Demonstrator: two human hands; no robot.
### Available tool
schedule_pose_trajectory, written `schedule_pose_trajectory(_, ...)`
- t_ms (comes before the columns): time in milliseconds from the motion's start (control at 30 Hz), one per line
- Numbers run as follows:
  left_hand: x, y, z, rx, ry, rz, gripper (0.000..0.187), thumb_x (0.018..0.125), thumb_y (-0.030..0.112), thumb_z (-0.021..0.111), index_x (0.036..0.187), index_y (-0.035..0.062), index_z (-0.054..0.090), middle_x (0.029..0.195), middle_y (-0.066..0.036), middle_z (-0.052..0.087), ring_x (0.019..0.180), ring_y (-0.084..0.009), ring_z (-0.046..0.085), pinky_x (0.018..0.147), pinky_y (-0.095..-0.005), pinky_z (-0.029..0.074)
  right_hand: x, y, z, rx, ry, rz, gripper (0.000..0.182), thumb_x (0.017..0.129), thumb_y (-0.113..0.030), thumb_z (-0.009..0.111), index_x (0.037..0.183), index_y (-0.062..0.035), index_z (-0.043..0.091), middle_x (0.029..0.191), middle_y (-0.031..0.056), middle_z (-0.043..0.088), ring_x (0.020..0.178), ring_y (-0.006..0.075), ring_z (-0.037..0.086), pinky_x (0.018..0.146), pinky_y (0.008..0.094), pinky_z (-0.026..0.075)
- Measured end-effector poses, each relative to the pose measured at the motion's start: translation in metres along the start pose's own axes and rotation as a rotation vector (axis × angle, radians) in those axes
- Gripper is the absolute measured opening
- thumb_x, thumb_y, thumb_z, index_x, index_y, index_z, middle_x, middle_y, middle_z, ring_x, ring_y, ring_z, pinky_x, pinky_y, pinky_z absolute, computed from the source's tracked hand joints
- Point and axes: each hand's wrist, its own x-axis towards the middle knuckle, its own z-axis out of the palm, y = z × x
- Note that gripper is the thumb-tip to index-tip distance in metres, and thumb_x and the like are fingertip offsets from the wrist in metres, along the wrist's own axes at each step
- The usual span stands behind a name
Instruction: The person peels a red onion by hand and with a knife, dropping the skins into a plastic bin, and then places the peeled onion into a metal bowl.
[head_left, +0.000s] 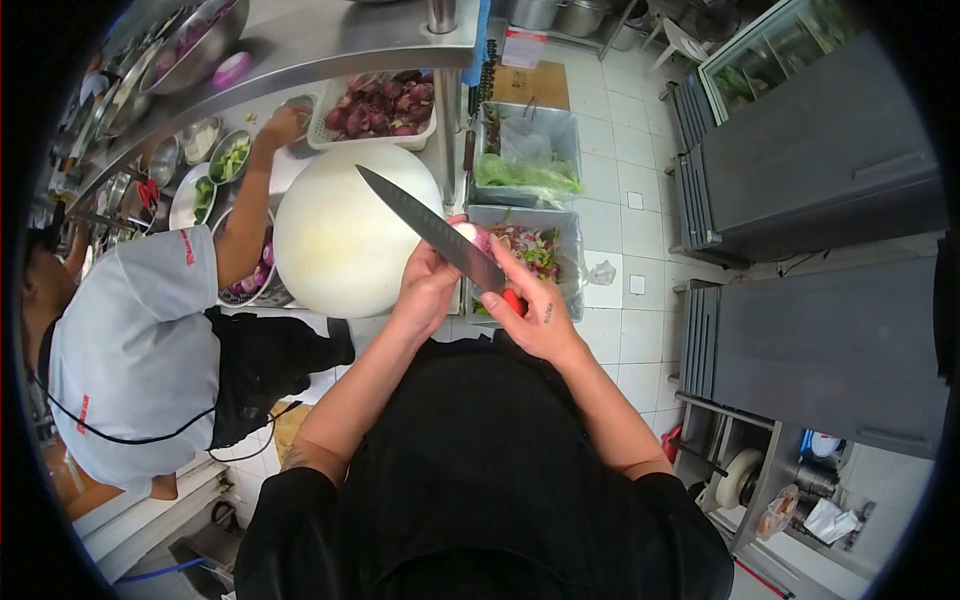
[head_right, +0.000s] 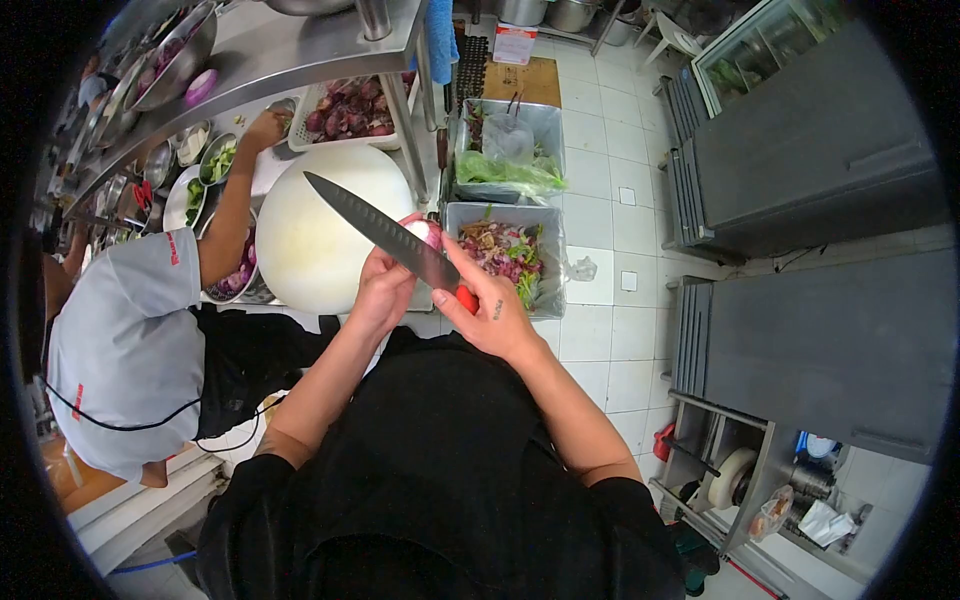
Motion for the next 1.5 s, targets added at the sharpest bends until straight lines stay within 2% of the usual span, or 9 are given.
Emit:
schedule_pose_trajectory(133, 0.000, -0.001, 0.000, 0.047, -0.003, 0.069, 0.061, 0.099, 0.004, 0.072, 0.152, -0.0004, 0.044, 0.142, -0.011, 0.060, 0.133, -0.0214, 0.057, 0.117, -0.0377, 0.043, 0.013, 0.019, 0.010, -0.061, 0.115, -0.267, 0.070, 0.102, -0.020, 0.070, 0.165, -0.0120, 0.042, 0.062, 0.0010, 0.048, 0.057, 0.0130, 0.046, 0.059, 0.0305, 0.043)
schedule_pose_trajectory(200, -0.003, 0.003, 0.003, 0.076, -0.005, 0.069, 0.064, 0.097, 0.006, 0.076, 0.151, -0.0009, 0.043, 0.141, -0.011, 0.060, 0.132, -0.0213, 0.057, 0.117, -0.0388, 0.042, 0.012, 0.030, 0.010, 0.141, 0.127, -0.158, 0.068, 0.103, -0.020, 0.069, 0.165, -0.0127, 0.041, 0.062, -0.0018, 0.048, 0.056, 0.0111, 0.044, 0.058, 0.0293, 0.041)
schedule_pose_trajectory(267, -0.005, 0.008, 0.007, 0.080, 0.012, 0.054, 0.063, 0.097, 0.006, 0.075, 0.151, -0.0010, 0.043, 0.141, -0.011, 0.060, 0.132, -0.0212, 0.057, 0.117, -0.0390, 0.042, 0.005, 0.003, -0.003, 0.542, 0.016, 0.314, 0.067, 0.104, -0.019, 0.068, 0.166, -0.0135, 0.040, 0.062, -0.0045, 0.048, 0.056, 0.0090, 0.041, 0.058, 0.0273, 0.039)
schedule_pose_trajectory(500, -0.007, 0.003, -0.004, 0.063, 0.012, 0.063, 0.063, 0.097, 0.002, 0.074, 0.152, 0.0019, 0.045, 0.141, -0.010, 0.060, 0.132, -0.0218, 0.057, 0.116, -0.0387, 0.044, -0.002, 0.000, 0.010, 0.185, -0.009, 0.067, 0.074, 0.100, -0.020, 0.072, 0.166, -0.0135, 0.039, 0.063, -0.0005, 0.041, 0.057, 0.0098, 0.038, 0.058, 0.0273, 0.037)
schedule_pose_trajectory(733, -0.010, 0.012, -0.004, 0.122, -0.026, 0.097, 0.065, 0.096, 0.002, 0.074, 0.153, 0.0024, 0.045, 0.142, -0.009, 0.059, 0.133, -0.0217, 0.057, 0.116, -0.0384, 0.043, 0.002, -0.016, 0.009, -0.010, -0.006, -0.037, 0.067, 0.101, -0.021, 0.072, 0.162, -0.0124, 0.047, 0.062, 0.0017, 0.050, 0.058, 0.0109, 0.046, 0.060, 0.0286, 0.042)
schedule_pose_trajectory(967, -0.012, 0.009, -0.004, 0.119, 0.028, 0.050, 0.065, 0.098, 0.013, 0.075, 0.153, 0.0006, 0.043, 0.144, -0.011, 0.058, 0.136, -0.0228, 0.055, 0.121, -0.0398, 0.038, 0.002, 0.005, 0.006, 0.574, -0.012, 0.208, 0.058, 0.111, -0.017, 0.058, 0.166, -0.0130, 0.040, 0.066, -0.0087, 0.049, 0.053, 0.0009, 0.034, 0.050, 0.0213, 0.031)
schedule_pose_trajectory(1233, -0.014, 0.012, -0.005, 0.080, 0.034, 0.060, 0.060, 0.099, 0.003, 0.071, 0.153, 0.0030, 0.045, 0.141, -0.008, 0.059, 0.133, -0.0211, 0.055, 0.117, -0.0387, 0.040, 0.000, -0.008, 0.011, 0.079, -0.041, 0.021, 0.071, 0.101, -0.020, 0.071, 0.166, -0.0158, 0.041, 0.064, -0.0003, 0.043, 0.058, 0.0102, 0.040, 0.059, 0.0271, 0.039)
schedule_pose_trajectory(1433, -0.015, 0.011, -0.005, 0.129, 0.026, 0.078, 0.061, 0.098, 0.002, 0.073, 0.152, 0.0013, 0.044, 0.141, -0.009, 0.059, 0.133, -0.0208, 0.055, 0.117, -0.0385, 0.041, 0.002, -0.005, 0.012, -0.019, -0.020, -0.053, 0.064, 0.104, -0.022, 0.069, 0.163, -0.0149, 0.046, 0.066, 0.0022, 0.054, 0.056, 0.0112, 0.040, 0.059, 0.0256, 0.039)
schedule_pose_trajectory(1500, -0.014, 0.011, -0.007, 0.113, 0.011, 0.075, 0.061, 0.098, 0.003, 0.073, 0.152, 0.0005, 0.044, 0.141, -0.010, 0.059, 0.134, -0.0207, 0.055, 0.118, -0.0382, 0.041, 0.001, -0.002, 0.013, 0.287, -0.035, 0.097, 0.061, 0.107, -0.022, 0.064, 0.164, -0.0140, 0.044, 0.065, 0.0015, 0.055, 0.054, 0.0098, 0.040, 0.056, 0.0240, 0.038)
